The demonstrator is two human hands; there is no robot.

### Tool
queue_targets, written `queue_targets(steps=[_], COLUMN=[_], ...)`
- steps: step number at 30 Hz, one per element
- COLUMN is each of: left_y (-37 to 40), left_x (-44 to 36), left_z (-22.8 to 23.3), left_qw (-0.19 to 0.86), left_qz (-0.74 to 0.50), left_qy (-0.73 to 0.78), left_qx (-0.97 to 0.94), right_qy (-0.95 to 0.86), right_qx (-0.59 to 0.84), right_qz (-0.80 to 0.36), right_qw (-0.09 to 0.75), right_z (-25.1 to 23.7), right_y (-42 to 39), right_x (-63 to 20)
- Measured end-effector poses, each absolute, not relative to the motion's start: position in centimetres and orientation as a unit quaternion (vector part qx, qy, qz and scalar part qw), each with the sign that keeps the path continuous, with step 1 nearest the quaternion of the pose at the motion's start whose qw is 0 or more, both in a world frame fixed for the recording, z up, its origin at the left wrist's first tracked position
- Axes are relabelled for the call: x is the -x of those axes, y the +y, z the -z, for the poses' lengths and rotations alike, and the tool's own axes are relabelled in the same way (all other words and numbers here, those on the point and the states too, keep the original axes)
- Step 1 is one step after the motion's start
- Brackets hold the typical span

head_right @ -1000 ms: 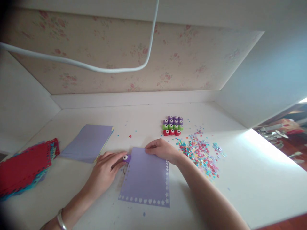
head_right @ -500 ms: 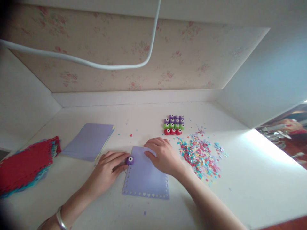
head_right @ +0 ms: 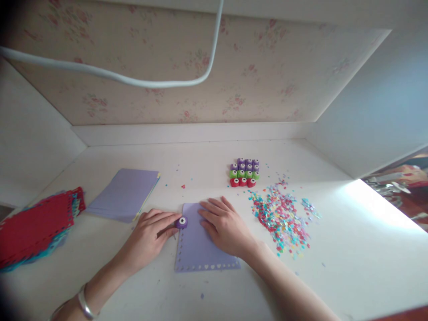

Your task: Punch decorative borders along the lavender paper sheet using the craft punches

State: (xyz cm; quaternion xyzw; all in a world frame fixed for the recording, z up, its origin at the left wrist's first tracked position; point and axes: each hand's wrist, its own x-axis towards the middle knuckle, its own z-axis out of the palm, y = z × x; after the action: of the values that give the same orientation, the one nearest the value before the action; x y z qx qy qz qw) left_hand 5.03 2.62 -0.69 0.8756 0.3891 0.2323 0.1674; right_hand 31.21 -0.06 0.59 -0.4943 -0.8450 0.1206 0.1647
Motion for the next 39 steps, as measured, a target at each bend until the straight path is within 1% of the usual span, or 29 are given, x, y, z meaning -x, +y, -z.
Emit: queue_targets(steps=[39], left_y=[2.53], left_x=[-5.0], left_z=[0.48], left_qw=[0.182], left_qz=[-0.237], left_qy=[0.386], left_qx=[-0.873], right_qy=[-0.842], right_qx=[0.493], right_qz=[-0.124], right_qw=[0.181], right_z=[-0.64], right_y=[-0.09], right_x=[-31.13])
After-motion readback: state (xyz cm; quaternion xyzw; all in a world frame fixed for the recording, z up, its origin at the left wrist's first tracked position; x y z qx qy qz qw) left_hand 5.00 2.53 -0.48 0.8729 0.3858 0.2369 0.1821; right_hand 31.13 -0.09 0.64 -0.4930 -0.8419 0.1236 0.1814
